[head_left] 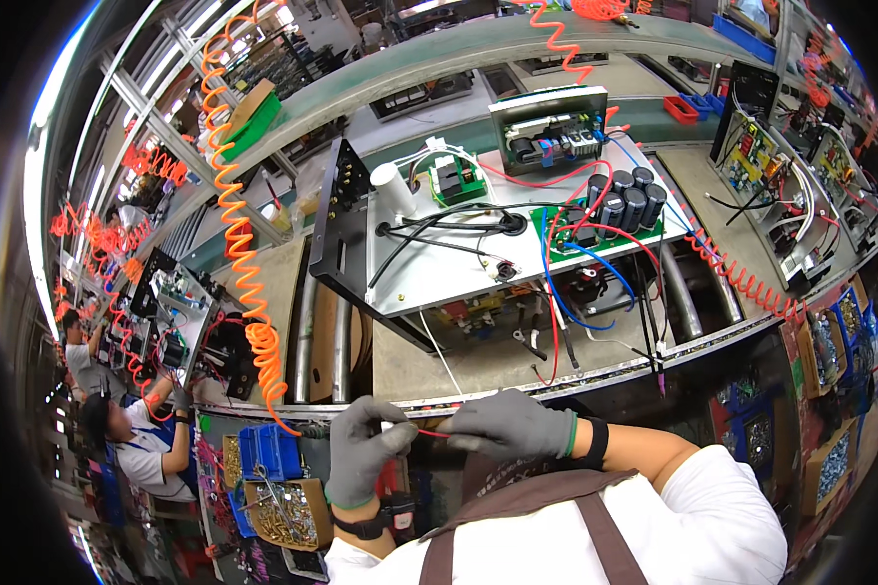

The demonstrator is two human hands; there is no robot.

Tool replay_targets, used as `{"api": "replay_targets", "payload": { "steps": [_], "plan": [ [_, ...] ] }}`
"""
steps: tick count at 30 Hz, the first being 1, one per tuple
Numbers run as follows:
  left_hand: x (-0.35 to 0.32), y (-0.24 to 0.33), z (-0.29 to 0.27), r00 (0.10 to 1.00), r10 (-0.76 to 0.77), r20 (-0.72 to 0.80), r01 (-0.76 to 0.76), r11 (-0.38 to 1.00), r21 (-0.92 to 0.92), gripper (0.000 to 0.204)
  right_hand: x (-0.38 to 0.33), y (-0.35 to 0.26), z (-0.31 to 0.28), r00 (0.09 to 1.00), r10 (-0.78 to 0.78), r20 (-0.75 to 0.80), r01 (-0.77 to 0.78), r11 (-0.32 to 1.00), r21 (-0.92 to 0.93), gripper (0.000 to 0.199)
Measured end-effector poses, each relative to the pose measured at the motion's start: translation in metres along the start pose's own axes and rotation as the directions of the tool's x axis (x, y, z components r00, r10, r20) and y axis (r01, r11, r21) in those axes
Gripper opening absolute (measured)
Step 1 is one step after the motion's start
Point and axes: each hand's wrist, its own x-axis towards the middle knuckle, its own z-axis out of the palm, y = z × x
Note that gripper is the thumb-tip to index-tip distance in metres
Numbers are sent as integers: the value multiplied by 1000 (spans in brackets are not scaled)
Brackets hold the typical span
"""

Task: Assembling the internal components, wiring, and housing of a power inverter unit on a factory production line.

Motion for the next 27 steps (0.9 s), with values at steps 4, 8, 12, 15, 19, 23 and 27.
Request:
{"api": "replay_targets", "payload": {
  "steps": [4,8,12,15,19,23,27],
  "plan": [
    [53,-22,28,992,1,125,17,989,-149,14,-2,31,20,958,225,-178,-182,957,226,26],
    [117,-57,79,987,26,161,5,982,-191,25,-6,79,29,773,595,-220,-457,763,457,31],
    [156,-74,130,994,-70,79,81,985,-149,27,-7,108,26,505,835,-217,-596,520,612,44],
    [168,-79,150,999,-53,-5,50,956,-291,22,-9,113,19,430,860,-276,-554,492,672,44],
    [175,-87,156,998,58,-13,-59,937,-344,17,-10,111,13,469,820,-327,-521,556,648,47],
    [184,-94,154,992,121,-18,-118,913,-392,15,-8,111,14,452,807,-380,-540,587,603,50],
    [189,-99,151,996,84,10,-78,951,-298,13,-8,114,15,426,795,-431,-537,606,587,50]
  ]
}}
